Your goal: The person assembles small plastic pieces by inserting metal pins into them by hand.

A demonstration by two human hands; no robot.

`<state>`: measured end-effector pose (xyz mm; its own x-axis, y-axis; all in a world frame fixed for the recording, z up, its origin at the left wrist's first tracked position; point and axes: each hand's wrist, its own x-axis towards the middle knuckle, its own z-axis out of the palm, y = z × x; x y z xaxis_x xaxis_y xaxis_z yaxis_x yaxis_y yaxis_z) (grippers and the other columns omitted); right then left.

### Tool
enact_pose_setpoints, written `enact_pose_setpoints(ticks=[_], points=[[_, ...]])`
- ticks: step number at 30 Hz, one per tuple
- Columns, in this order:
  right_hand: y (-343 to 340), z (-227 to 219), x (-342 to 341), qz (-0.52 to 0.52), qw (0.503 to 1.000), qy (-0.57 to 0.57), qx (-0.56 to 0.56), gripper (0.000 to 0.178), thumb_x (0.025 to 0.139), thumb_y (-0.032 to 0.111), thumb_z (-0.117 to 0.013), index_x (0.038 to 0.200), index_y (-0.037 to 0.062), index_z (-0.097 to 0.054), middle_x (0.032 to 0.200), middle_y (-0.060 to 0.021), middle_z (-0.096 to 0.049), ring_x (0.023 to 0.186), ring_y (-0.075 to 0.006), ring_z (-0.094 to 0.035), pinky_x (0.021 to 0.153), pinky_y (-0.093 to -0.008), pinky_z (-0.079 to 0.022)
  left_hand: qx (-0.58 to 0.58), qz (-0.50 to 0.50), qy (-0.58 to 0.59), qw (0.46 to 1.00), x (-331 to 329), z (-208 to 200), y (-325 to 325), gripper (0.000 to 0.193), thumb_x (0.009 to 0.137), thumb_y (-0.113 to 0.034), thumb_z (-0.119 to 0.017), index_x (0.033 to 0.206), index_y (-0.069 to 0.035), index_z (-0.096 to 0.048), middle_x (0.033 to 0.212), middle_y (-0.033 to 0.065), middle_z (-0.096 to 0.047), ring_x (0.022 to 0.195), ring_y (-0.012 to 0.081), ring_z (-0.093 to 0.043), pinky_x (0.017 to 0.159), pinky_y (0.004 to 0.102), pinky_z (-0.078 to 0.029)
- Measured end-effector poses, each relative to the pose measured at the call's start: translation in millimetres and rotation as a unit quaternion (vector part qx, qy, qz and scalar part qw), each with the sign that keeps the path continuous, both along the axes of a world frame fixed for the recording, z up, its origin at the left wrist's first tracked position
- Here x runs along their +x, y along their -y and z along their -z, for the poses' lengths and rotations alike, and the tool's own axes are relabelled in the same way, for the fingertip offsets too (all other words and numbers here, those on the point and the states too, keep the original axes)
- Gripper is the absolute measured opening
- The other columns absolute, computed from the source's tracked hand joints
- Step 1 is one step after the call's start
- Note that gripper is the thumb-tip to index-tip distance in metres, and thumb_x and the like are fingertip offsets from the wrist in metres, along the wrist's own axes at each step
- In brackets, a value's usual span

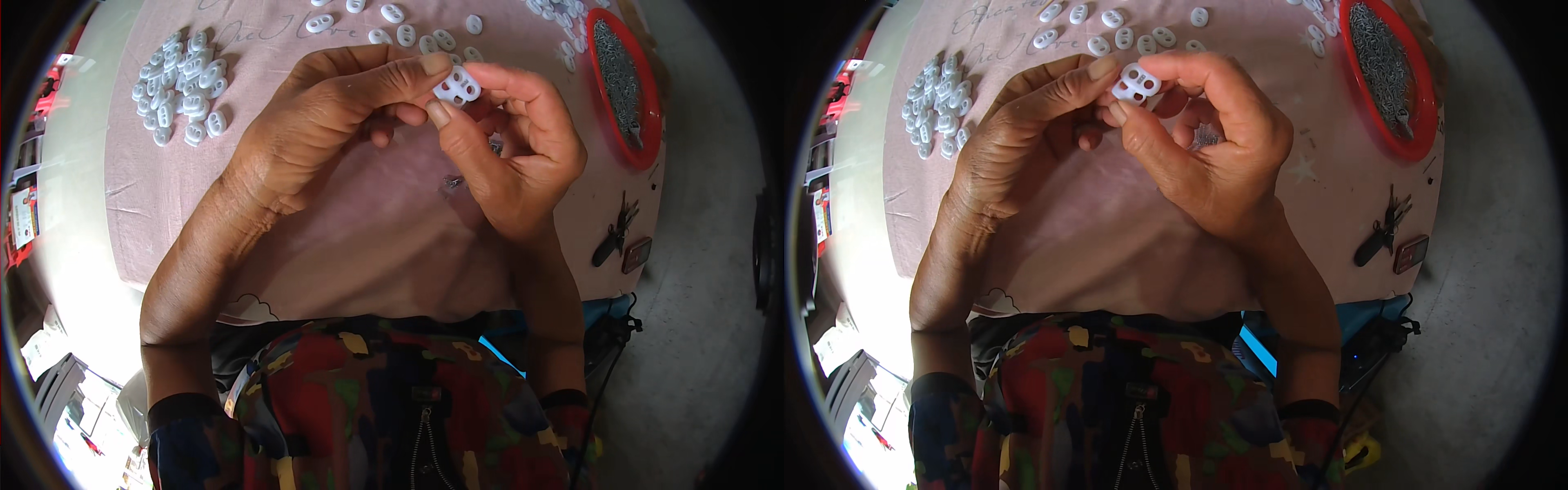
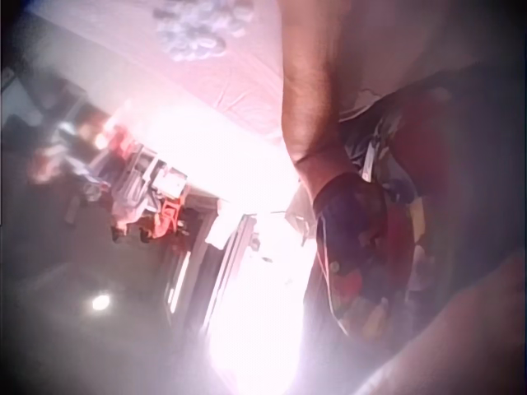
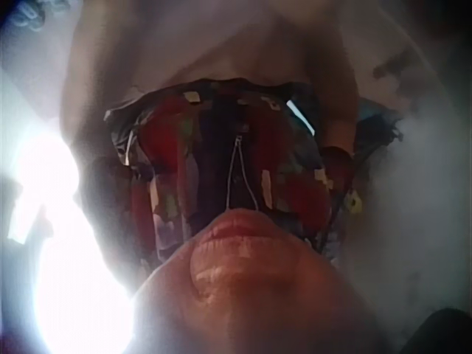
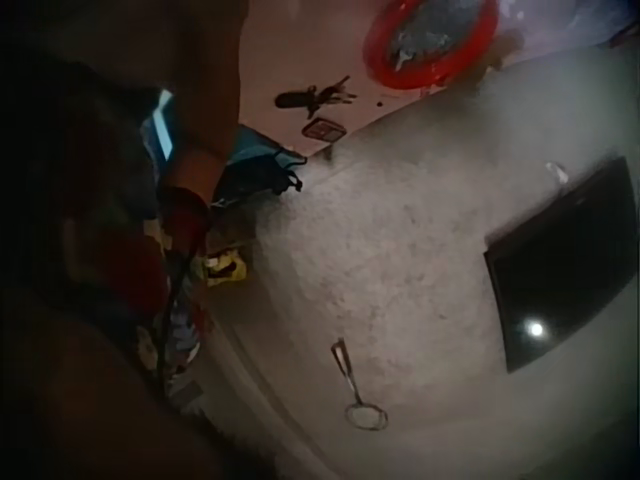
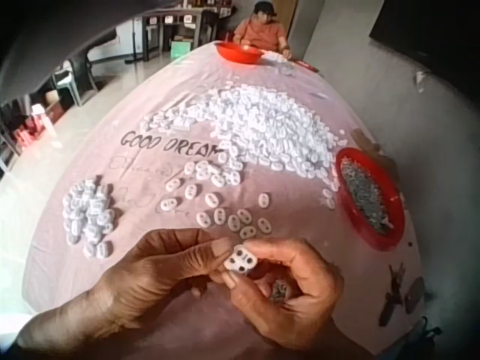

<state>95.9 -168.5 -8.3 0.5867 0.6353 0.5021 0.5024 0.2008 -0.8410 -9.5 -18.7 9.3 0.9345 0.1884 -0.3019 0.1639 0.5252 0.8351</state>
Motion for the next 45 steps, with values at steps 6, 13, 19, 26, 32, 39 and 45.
enact_pose_setpoints(ticks=[6, 13, 19, 26, 32, 39, 45], points=[[6, -3, 0, 0.005, 0.997, 0.054, -0.055, 0.034, 0.076, -0.002, -0.072, 0.108, -0.0007, -0.062, 0.087, -0.0041, -0.063, 0.071, -0.0057, -0.057, 0.056, -0.0171, -0.042, 0.142, 0.0, 0.048, 0.989, -1, 2, 0, 0.021, 0.09, -0.024, -0.064, 0.097, -0.005, -0.067, 0.083, -0.0004, -0.063, 0.075, 0.0046, -0.055, 0.067, 0.0197, -0.042], [4, -13, -2, 0.008, 0.989, 0.106, -0.104, 0.041, 0.077, -0.004, -0.069, 0.117, -0.0013, -0.062, 0.093, -0.0033, -0.06, 0.076, -0.0058, -0.053, 0.061, -0.0182, -0.043, 0.092, -0.061, 0.021, 0.994, -2, 2, 14, 0.022, 0.092, -0.022, -0.062, 0.099, -0.002, -0.066, 0.086, 0.0002, -0.064, 0.08, 0.0051, -0.058, 0.076, 0.021, -0.047], [1, -10, 4, 0.013, 0.985, 0.152, -0.075, 0.038, 0.074, 0.001, -0.075, 0.11, 0.0036, -0.066, 0.085, -0.0042, -0.063, 0.063, -0.0072, -0.052, 0.046, -0.0201, -0.038, 0.065, -0.051, -0.005, 0.997, -2, 3, 11, 0.021, 0.092, -0.02, -0.061, 0.098, -0.001, -0.065, 0.088, 0.0015, -0.064, 0.085, 0.0067, -0.058, 0.08, 0.0233, -0.048], [0, -12, 5, -0.015, 0.983, 0.172, -0.063, 0.032, 0.076, -0.001, -0.073, 0.107, 0.0005, -0.066, 0.083, -0.0079, -0.063, 0.064, -0.012, -0.057, 0.05, -0.0228, -0.044, 0.079, -0.024, 0.026, 0.996, -4, 2, 7, 0.017, 0.089, -0.018, -0.063, 0.095, -0.002, -0.065, 0.083, -0.0001, -0.062, 0.079, 0.0057, -0.053, 0.075, 0.0214, -0.042], [1, -15, 5, -0.019, 0.982, 0.178, -0.057, 0.028, 0.078, 0.0, -0.071, 0.105, -0.0016, -0.065, 0.082, -0.0101, -0.062, 0.067, -0.0146, -0.06, 0.057, -0.0243, -0.05, 0.105, -0.023, 0.043, 0.993, -4, 1, 8, 0.018, 0.089, -0.021, -0.063, 0.093, -0.003, -0.066, 0.081, -0.0011, -0.061, 0.074, 0.0052, -0.051, 0.071, 0.0199, -0.041], [3, -20, 9, -0.034, 0.981, 0.169, -0.085, 0.032, 0.077, 0.004, -0.073, 0.108, -0.0007, -0.064, 0.086, -0.0082, -0.063, 0.069, -0.0136, -0.06, 0.056, -0.0239, -0.049, 0.18, -0.013, 0.064, 0.981, -1, -1, 6, 0.02, 0.09, -0.024, -0.063, 0.092, -0.005, -0.066, 0.076, -0.0033, -0.06, 0.069, 0.0038, -0.047, 0.063, 0.019, -0.036], [2, -17, 10, -0.022, 0.966, 0.229, -0.115, 0.038, 0.078, 0.013, -0.075, 0.112, 0.0008, -0.062, 0.079, -0.0026, -0.06, 0.061, -0.0096, -0.051, 0.054, -0.0218, -0.042, 0.176, 0.011, 0.043, 0.983, -1, -2, 0, 0.02, 0.089, -0.025, -0.063, 0.09, -0.005, -0.066, 0.075, -0.0044, -0.058, 0.068, 0.0036, -0.046, 0.062, 0.0191, -0.036]])
